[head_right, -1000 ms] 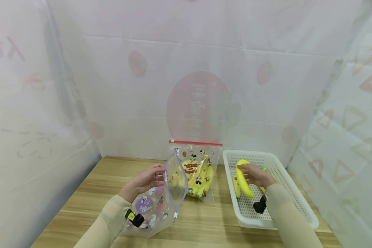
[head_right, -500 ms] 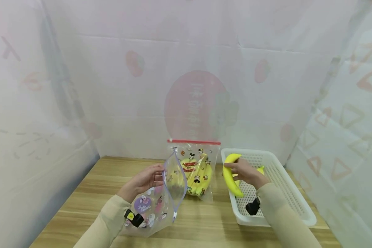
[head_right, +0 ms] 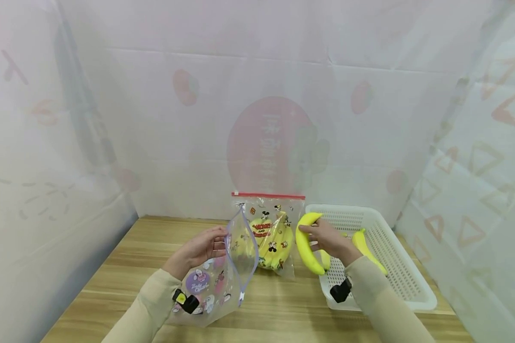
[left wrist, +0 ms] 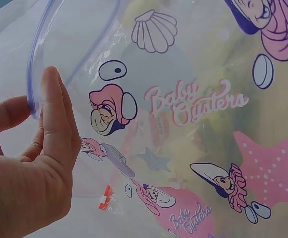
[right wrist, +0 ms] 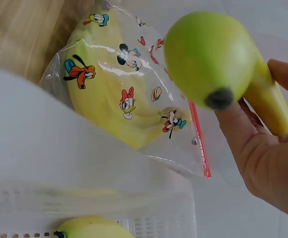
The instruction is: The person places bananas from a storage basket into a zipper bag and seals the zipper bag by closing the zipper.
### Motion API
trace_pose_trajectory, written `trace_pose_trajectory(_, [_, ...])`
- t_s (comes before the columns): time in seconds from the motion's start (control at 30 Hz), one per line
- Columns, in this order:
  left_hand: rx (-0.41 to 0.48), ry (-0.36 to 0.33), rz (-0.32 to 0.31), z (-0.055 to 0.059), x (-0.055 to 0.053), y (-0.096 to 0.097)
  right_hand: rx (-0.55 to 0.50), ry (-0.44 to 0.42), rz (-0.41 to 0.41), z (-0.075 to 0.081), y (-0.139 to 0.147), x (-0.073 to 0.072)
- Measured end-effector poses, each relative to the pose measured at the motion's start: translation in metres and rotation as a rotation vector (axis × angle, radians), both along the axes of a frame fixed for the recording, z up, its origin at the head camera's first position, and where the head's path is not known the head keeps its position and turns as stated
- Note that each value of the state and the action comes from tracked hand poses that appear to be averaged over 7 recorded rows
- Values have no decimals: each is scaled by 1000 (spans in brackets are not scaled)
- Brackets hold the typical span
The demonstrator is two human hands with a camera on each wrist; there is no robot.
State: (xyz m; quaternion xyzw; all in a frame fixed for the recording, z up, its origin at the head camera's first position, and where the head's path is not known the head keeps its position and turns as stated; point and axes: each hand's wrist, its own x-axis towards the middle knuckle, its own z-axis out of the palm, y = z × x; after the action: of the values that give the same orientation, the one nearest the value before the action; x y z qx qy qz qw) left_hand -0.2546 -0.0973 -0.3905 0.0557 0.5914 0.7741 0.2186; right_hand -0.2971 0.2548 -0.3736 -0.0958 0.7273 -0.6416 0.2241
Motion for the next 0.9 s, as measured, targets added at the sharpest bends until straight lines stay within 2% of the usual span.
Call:
trace_pose_trajectory(0.27, [-32, -2, 12, -5, -3, 1, -35, 24, 5, 9, -16, 7])
trace_pose_trajectory(0.53, [-56, -13, 38, -7, -2, 3, -85, 54, 44, 22, -29, 14])
trace_pose_trajectory(0.9, [-61, -27, 50, -5, -2, 6, -113, 62, -21, 32, -41, 19])
